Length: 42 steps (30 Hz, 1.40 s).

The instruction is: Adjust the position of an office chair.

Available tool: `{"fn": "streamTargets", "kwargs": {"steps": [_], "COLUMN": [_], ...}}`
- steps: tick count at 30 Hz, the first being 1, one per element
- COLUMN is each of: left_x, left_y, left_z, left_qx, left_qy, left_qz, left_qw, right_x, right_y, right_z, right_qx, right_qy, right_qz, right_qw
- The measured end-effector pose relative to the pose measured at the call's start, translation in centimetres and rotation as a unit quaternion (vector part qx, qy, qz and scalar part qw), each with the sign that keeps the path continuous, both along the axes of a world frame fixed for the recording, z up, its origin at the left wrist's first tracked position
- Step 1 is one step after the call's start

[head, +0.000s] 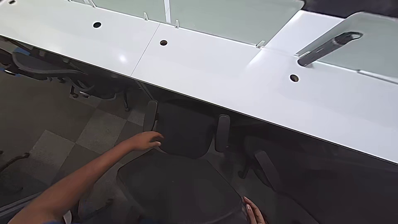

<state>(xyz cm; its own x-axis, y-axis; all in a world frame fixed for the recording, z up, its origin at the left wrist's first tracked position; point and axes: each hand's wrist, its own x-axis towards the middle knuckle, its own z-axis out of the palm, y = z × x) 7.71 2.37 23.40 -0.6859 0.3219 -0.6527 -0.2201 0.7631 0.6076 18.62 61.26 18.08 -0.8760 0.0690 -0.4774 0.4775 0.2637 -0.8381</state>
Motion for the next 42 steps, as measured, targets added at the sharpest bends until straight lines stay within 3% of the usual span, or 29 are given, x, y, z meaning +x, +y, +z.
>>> {"fn": "streamTargets", "kwargs": {"steps": [2,4,7,9,12,13,17,23,27,31,36,38,40,42], "left_x": [6.9,14.5,23.2,24.4,19.4,17.8,14.5,9.7,9.9,10.8,13.0,15.3,17.8,19.6], "left_y": [-3.7,-5.2,-0.5,5.6,12.2,12.7,9.9,3.2,1.1,2.0,2.8,4.2,6.7,9.5], "left_z": [3.6,4.2,1.9,1.3,1.2,1.1,1.0,1.1,0.2,0.2,-2.1,-4.8,-7.6,-10.6], "left_qx": [-0.035,-0.025,0.092,0.139,0.188,0.188,0.178,0.172,0.152,0.192,0.261,0.261,0.231,0.199], "left_qy": [0.027,0.061,0.103,0.104,0.152,0.174,0.2,0.239,0.246,0.276,0.317,0.239,0.069,-0.105], "left_qz": [0.155,0.334,0.588,0.706,0.805,0.819,0.806,0.781,0.767,0.749,0.743,0.747,0.75,0.659], "left_qw": [0.987,0.94,0.797,0.687,0.541,0.514,0.528,0.551,0.573,0.571,0.528,0.563,0.616,0.718], "right_x": [2.8,4.1,4.3,4.0,2.4,1.8,-0.7,-2.1,-3.8,-3.0,-0.9,1.2,4.1,7.7], "right_y": [-2.7,-7.0,-12.3,-12.9,-11.2,-11.0,-13.2,-21.2,-25.3,-24.8,-21.0,-18.2,-15.0,-12.0], "right_z": [3.4,4.6,3.7,3.7,4.3,4.6,5.3,5.4,5.6,5.5,5.6,5.2,4.7,4.5], "right_qx": [-0.068,-0.081,-0.005,0.057,0.095,0.101,0.125,0.03,0.106,0.132,0.072,0.01,-0.011,-0.003], "right_qy": [0.064,0.084,0.124,0.131,0.122,0.128,0.14,0.128,0.124,0.128,0.105,0.105,0.074,0.025], "right_qz": [-0.032,-0.081,-0.134,-0.125,-0.074,-0.056,-0.042,-0.133,-0.188,-0.176,-0.069,-0.036,-0.027,-0.037], "right_qw": [0.995,0.99,0.983,0.982,0.985,0.985,0.981,0.982,0.969,0.967,0.989,0.994,0.997,0.999]}}
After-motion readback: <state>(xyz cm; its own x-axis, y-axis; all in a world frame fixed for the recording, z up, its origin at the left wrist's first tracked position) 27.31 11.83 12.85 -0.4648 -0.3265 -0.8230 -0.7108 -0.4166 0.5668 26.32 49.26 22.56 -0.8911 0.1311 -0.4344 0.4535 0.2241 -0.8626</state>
